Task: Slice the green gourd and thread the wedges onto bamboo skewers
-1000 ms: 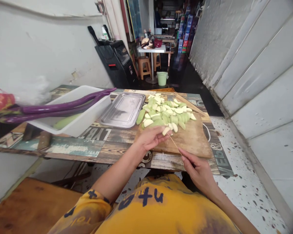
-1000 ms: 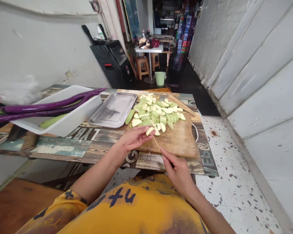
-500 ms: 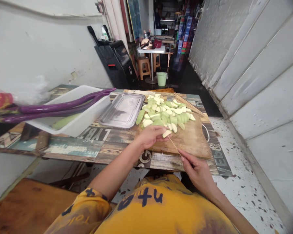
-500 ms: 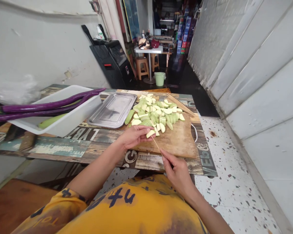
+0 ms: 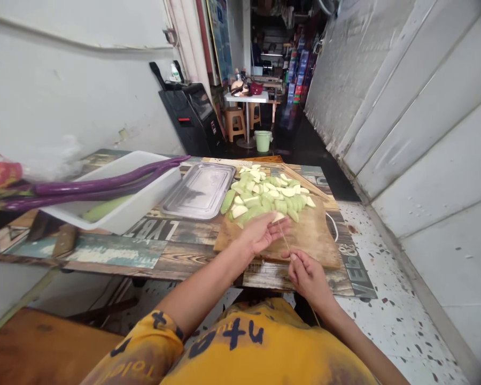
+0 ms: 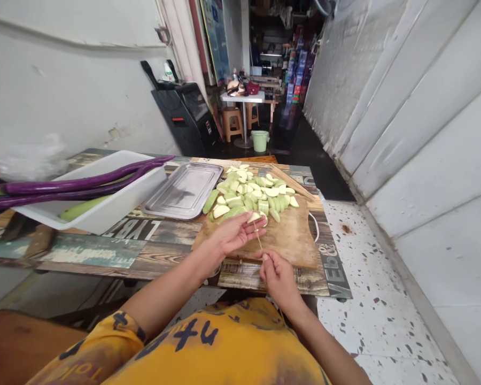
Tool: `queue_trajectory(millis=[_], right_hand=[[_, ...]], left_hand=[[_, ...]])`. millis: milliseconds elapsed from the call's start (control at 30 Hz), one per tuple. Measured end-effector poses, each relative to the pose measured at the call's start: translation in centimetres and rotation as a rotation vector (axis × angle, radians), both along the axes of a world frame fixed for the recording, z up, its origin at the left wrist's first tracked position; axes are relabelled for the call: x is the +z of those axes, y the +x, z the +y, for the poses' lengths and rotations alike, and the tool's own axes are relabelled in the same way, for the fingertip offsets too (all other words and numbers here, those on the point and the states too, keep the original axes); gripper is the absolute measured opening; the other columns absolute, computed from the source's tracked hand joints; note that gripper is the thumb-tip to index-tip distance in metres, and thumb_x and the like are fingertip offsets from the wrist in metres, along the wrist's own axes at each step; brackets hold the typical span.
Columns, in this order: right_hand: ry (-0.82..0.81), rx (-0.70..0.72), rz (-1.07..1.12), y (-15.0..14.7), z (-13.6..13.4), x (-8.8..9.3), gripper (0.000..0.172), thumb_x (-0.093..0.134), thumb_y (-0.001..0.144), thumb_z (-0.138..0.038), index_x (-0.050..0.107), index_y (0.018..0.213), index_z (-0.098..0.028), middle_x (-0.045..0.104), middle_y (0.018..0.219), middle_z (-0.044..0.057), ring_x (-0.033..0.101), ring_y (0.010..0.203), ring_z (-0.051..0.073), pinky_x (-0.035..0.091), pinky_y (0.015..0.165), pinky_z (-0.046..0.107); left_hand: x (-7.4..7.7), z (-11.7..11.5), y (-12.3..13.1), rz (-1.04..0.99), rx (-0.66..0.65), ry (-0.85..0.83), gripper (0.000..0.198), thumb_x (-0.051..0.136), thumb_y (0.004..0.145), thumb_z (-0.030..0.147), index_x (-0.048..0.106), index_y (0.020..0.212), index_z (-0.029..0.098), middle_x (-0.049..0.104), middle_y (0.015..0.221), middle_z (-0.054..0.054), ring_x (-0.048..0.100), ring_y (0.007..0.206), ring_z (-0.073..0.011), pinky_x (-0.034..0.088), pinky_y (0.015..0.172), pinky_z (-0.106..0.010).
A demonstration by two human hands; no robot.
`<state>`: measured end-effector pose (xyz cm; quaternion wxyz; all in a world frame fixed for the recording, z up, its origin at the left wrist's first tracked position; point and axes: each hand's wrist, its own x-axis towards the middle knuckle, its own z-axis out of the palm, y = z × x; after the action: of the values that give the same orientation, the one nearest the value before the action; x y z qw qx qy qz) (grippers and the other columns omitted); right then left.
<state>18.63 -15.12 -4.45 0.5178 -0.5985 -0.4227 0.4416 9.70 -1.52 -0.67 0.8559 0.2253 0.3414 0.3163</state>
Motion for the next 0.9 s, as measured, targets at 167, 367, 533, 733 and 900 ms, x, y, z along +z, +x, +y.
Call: queue_trajectory(millis=[167,367,533,733,900], right_hand=[[-0.078,-0.052,0.365,-0.5,0.5,-0.1,0.03,0.052,0.081,-0.048,0.049,0.086,-0.019,0.034,0.042,-0.012,0.019,0.028,0.003,0.018,0.025,0.014],[-0.047,-0.111,0.425,-1.0,1.1,-0.4,0.031,0.055,0.079,-0.048,0.05,0.09,-0.019,0.033,0.04,-0.013,0.019,0.027,0.003,0.018,0.024,0.013],[0.028,-0.104,0.203,-1.0,1.5,-1.4,0.03,0.047,0.085,-0.047,0.051,0.089,-0.018,0.037,0.044,-0.011,0.026,0.03,0.003,0.022,0.029,0.015],[0.032,-0.094,0.297,-1.5,2.2,-1.2,0.026,0.046,0.085,-0.046,0.046,0.083,-0.02,0.036,0.042,-0.012,0.023,0.029,0.003,0.021,0.027,0.014],[0.006,-0.081,0.528,-2.1,2.7,-0.8,0.027,0.052,0.08,-0.048,0.044,0.082,-0.022,0.034,0.041,-0.014,0.02,0.026,0.003,0.019,0.024,0.013]], left_hand=[[0.3,0.0,1.1,0.047,0.063,-0.008,0.005,0.049,0.083,0.01,0.053,0.08,0.009,0.067,0.076,-0.012,0.068,0.072,-0.0193,0.055,0.071,-0.036],[0.5,0.1,1.4,0.118,0.08,0.083,0.002,0.054,0.079,0.009,0.055,0.078,0.009,0.066,0.07,-0.01,0.067,0.067,-0.0182,0.055,0.071,-0.034],[0.3,0.2,1.6,0.138,0.099,0.07,0.001,0.055,0.077,0.008,0.055,0.077,0.008,0.065,0.068,-0.01,0.067,0.066,-0.018,0.055,0.071,-0.034],[0.2,0.6,1.6,0.127,0.093,0.033,0.004,0.054,0.077,0.005,0.054,0.074,0.009,0.065,0.068,-0.009,0.067,0.067,-0.0195,0.055,0.073,-0.037],[0.0,1.0,1.4,0.128,0.082,0.005,0.002,0.054,0.077,0.006,0.053,0.078,0.008,0.065,0.07,-0.011,0.068,0.068,-0.0207,0.055,0.073,-0.037]])
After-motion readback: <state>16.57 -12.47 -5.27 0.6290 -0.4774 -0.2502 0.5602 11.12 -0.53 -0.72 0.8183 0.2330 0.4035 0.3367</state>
